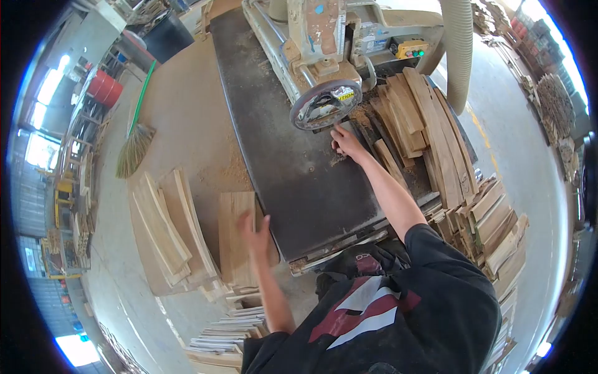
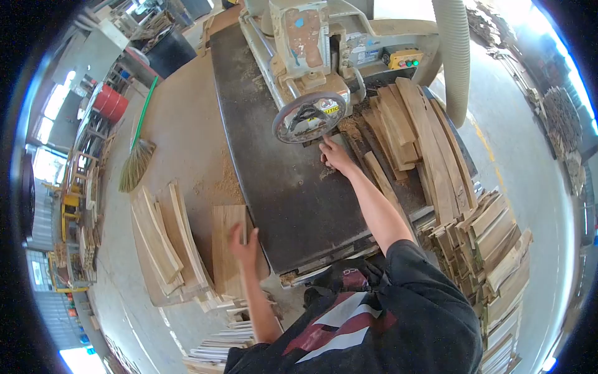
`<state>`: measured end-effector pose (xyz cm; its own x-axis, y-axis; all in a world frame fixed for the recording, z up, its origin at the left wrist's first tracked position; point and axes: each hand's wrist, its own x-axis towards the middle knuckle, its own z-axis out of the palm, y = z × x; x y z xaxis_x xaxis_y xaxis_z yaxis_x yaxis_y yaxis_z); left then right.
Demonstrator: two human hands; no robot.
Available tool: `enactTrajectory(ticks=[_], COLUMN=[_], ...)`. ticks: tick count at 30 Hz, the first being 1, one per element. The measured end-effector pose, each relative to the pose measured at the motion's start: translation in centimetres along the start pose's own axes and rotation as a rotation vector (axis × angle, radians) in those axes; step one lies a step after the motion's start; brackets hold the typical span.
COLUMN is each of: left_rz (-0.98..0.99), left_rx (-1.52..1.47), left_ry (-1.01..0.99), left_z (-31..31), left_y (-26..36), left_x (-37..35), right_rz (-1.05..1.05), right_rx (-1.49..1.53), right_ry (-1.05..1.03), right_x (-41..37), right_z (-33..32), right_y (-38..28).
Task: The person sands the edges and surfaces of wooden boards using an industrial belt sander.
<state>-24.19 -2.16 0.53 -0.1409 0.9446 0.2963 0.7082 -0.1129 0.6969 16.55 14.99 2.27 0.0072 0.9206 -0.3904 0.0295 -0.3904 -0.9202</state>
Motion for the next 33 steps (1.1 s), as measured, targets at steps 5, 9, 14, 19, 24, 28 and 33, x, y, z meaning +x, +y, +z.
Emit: enactTrajectory(ticks=[5,9,14,19,24,28,33], left_rz=[-0.462,-0.456,-0.556,-0.627,-0.345,-0.056,0.332], left_rx=[0.468,0.496,0.491,0.340,0.448,0.122,0.253], left_ry=[-0.248,-0.320,-0.305,-0.089,-0.132,-0.296,-0.595], left_z=[-10.6,-12.6,-9.2,0.2,5.6,7.5,7.5], left_y=[2.4,-1.2,2.1,10.4,17.3,15.8,15.5], left_x=[-5.2,-8.2,-7.9,-7.8,-9.5,-11.4,-9.6], right_rz=[-0.081,-0.031,-0.082,-0.038,-0.303,-0.078,0.303], right_rx=[-0.056,-0.108,-0.280,-0.604,-0.702,-0.767,-0.759], right_ry=[-0.072,-0.171,-0.177,-0.158,-0.048,-0.016,0.018], right_x=[-3.1,-8.5,-14.2,-18.6,-22.3,-25.1,-26.3], right_z=[0.7,1.5,2.6,4.5,4.8,1.9,-2.1], right_y=[2.4,2.7,5.8,5.3,7.2,7.6,13.2])
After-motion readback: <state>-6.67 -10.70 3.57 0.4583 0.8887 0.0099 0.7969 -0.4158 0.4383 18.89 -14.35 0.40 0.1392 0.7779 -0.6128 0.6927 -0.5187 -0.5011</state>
